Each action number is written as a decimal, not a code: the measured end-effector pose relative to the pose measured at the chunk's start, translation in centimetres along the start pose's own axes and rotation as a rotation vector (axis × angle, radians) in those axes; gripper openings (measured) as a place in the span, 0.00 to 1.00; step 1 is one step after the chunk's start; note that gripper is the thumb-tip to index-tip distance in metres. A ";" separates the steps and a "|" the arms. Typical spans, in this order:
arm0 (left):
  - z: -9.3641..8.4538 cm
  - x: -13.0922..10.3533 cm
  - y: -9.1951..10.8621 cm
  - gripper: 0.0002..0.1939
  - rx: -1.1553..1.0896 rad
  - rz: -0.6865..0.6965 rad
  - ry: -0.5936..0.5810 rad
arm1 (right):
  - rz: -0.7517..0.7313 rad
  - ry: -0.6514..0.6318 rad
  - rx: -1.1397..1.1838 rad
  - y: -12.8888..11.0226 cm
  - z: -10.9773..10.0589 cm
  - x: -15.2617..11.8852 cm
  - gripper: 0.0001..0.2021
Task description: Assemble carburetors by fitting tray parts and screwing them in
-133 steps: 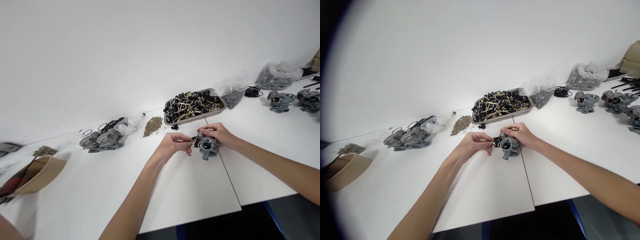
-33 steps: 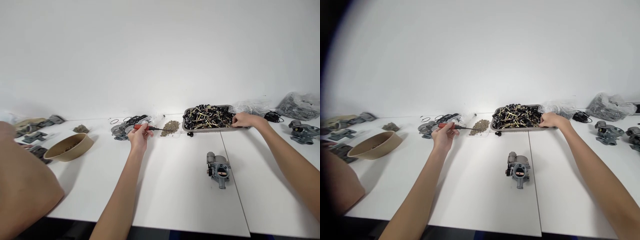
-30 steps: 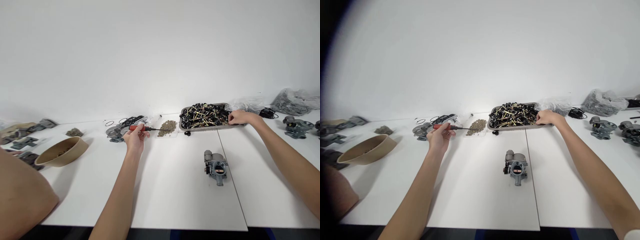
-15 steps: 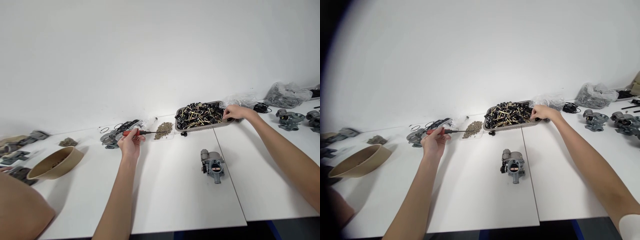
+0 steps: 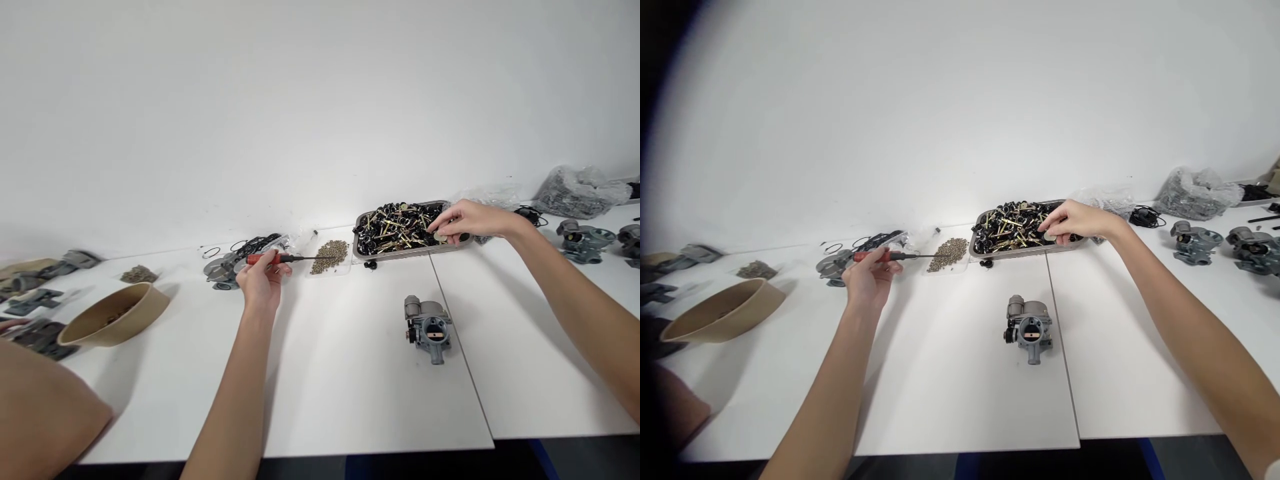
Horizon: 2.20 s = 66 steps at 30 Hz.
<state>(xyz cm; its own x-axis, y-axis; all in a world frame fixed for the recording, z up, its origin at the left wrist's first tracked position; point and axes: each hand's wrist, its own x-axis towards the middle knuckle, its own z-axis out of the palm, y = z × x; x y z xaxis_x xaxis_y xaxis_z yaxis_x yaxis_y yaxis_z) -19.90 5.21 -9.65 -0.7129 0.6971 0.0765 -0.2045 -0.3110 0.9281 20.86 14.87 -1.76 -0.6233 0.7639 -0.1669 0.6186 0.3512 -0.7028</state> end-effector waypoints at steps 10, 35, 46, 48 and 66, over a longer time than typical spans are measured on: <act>0.4 -0.2 0.3 0.07 -0.040 -0.020 -0.011 | -0.003 -0.092 0.074 -3.9 4.2 -5.2 0.11; 0.9 -1.0 0.4 0.05 -0.029 -0.033 -0.032 | -0.151 0.054 0.323 -3.4 11.7 -8.2 0.07; 0.6 -0.8 0.3 0.06 -0.029 -0.018 -0.033 | -0.206 0.001 0.258 -3.0 12.4 -8.0 0.10; 0.6 -0.8 0.3 0.06 -0.029 -0.015 -0.033 | -0.208 0.023 0.267 -2.7 12.7 -7.7 0.13; 3.3 -5.1 2.6 0.07 -0.056 -0.107 -0.205 | -0.059 0.159 0.490 -1.2 12.8 -6.0 0.16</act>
<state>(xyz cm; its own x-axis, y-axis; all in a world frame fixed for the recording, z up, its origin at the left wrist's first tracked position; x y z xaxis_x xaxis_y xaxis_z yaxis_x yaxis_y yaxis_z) -14.57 3.00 -6.44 -0.5349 0.8430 0.0564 -0.3130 -0.2598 0.9136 17.74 2.92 -8.79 -0.5463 0.8368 -0.0369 0.2645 0.1306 -0.9555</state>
